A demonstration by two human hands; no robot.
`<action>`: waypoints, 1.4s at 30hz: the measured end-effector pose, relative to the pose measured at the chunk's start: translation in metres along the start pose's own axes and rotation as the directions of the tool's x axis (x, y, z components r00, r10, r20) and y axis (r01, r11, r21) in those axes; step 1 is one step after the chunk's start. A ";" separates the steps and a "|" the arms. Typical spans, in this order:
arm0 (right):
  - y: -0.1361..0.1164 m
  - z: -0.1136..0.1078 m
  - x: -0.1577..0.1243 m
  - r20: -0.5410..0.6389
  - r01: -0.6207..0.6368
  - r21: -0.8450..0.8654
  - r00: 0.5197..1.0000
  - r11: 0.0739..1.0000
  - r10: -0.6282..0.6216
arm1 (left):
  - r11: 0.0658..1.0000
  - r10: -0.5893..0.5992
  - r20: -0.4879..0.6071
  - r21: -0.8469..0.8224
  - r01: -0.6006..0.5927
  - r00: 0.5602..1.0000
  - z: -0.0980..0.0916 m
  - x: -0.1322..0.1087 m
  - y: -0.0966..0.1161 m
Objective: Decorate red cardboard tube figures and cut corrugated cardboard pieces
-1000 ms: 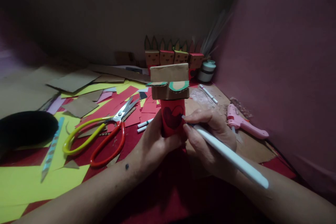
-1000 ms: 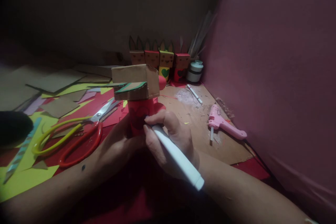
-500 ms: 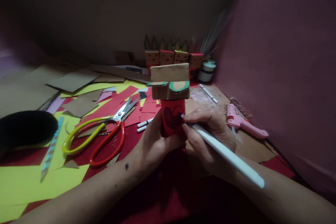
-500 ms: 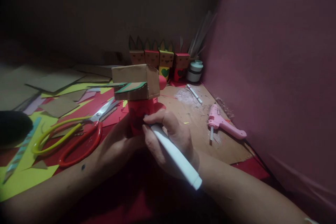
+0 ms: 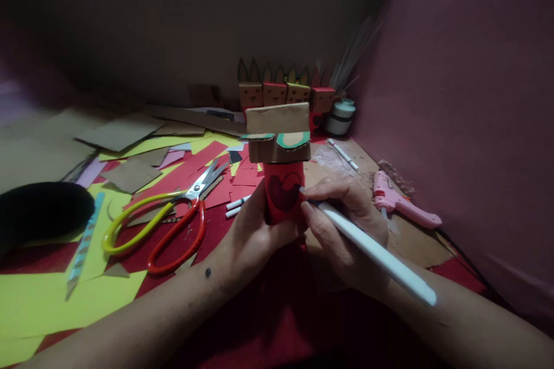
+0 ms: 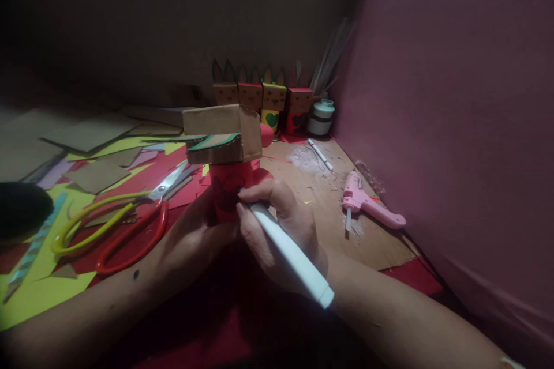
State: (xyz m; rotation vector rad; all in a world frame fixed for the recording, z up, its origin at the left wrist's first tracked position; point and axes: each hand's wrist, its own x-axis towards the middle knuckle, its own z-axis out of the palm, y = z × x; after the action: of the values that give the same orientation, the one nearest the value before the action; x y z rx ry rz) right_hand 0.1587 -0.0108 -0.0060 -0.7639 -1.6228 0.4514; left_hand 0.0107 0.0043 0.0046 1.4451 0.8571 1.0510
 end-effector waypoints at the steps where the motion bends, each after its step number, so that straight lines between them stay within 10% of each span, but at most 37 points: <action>1: 0.000 0.000 0.000 0.003 0.000 0.002 1.000 1.000 0.000 | 1.000 0.004 -0.001 -0.001 -0.004 1.000 0.000 0.000 0.000; 42: -0.003 0.000 0.002 -0.043 -0.038 -0.005 0.998 0.999 0.038 | 1.000 0.021 -0.008 0.010 -0.021 1.000 -0.001 -0.001 -0.002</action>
State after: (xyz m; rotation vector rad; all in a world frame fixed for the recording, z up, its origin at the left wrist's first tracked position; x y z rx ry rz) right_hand 0.1575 -0.0115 -0.0028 -0.8046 -1.5728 0.4549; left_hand 0.0091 0.0041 0.0027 1.4621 0.8563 1.0702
